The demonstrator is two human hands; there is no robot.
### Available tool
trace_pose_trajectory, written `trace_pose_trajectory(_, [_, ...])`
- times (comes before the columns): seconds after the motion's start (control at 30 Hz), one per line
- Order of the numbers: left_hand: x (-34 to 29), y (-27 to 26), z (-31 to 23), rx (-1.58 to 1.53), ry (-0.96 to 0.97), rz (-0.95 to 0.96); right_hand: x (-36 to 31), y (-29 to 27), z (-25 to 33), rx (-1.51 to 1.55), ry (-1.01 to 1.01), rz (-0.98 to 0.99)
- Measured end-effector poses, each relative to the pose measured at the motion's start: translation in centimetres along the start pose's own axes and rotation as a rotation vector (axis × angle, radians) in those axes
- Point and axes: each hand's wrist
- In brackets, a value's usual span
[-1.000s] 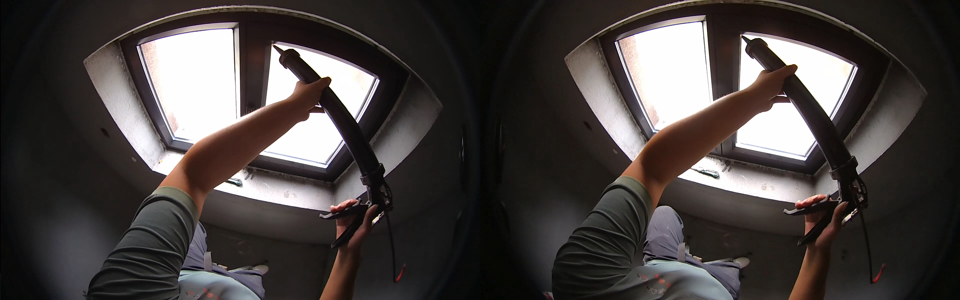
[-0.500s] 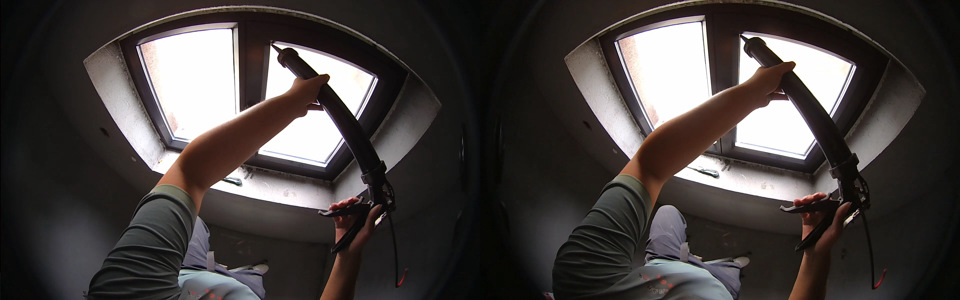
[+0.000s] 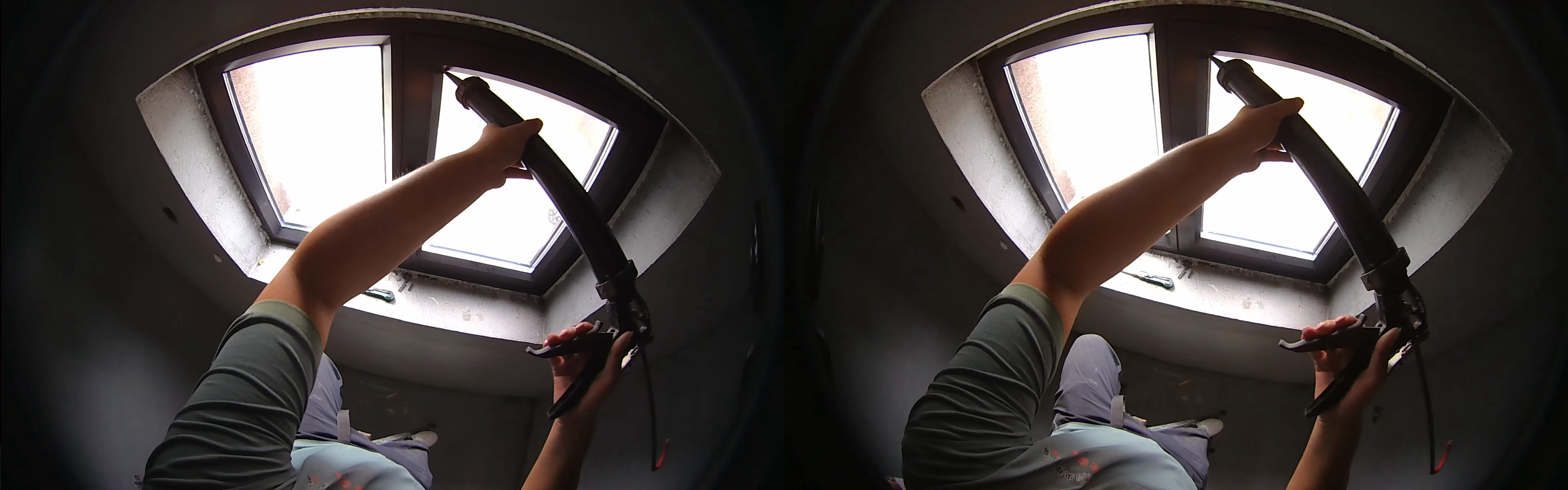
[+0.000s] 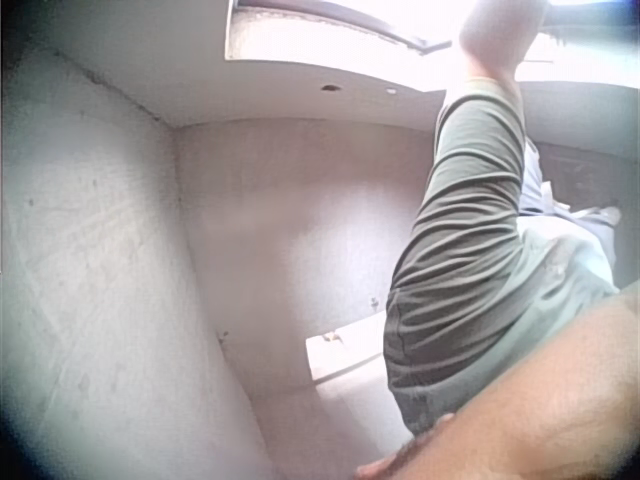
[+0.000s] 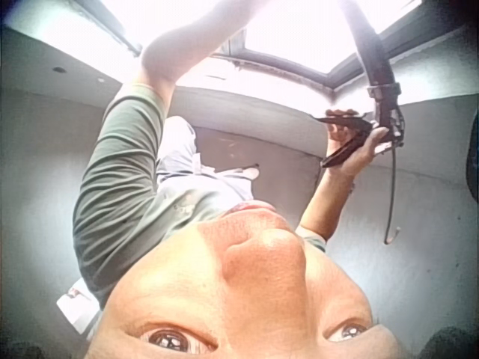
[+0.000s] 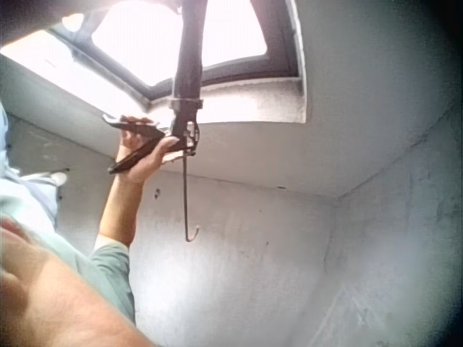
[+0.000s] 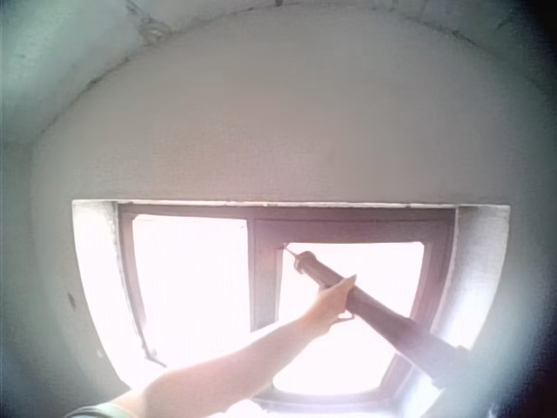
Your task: The person prepares a caulking gun by cutting the sealant tube tip, then moves to a window and applies sealant along the window frame joints. The person uses a utility knife to prepare the tube and a caulking gun to apply the sealant.
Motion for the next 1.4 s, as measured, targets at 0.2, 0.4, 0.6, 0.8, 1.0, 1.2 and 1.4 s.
trace_pose_trajectory(0.2, [-0.1,0.0,-0.2,-0.008,-0.014,-0.005,-0.1,0.3,0.3,-0.025,-0.016,-0.035])
trace_pose_trajectory(0.4, [-0.3,0.1,-0.3,-0.016,-0.010,-0.006,-0.3,0.8,0.9,-0.053,-0.024,-0.021])
trace_pose_trajectory(0.6, [-0.5,0.0,-0.4,-0.003,-0.043,-0.019,-0.8,1.9,1.4,-0.077,-0.037,-0.037])
trace_pose_trajectory(0.8, [-0.7,0.1,-0.4,-0.011,-0.073,-0.044,-1.0,2.4,1.5,-0.082,-0.036,-0.082])
trace_pose_trajectory(1.0, [-0.7,0.0,-0.3,0.008,-0.065,-0.033,-0.7,2.5,1.5,-0.120,-0.049,-0.091])
trace_pose_trajectory(1.2, [-0.6,-0.2,0.2,-0.008,-0.060,-0.032,-0.7,2.6,1.6,-0.169,-0.056,-0.166])
trace_pose_trajectory(1.4, [-0.6,-0.3,0.6,-0.011,-0.096,-0.048,-0.5,2.0,1.7,-0.165,-0.035,-0.163])
Point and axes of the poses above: each hand's wrist, its own x-axis towards the middle knuckle, its own y-axis out of the palm, z = x × y, and after that the axes turned 2 degrees about y, right-handed
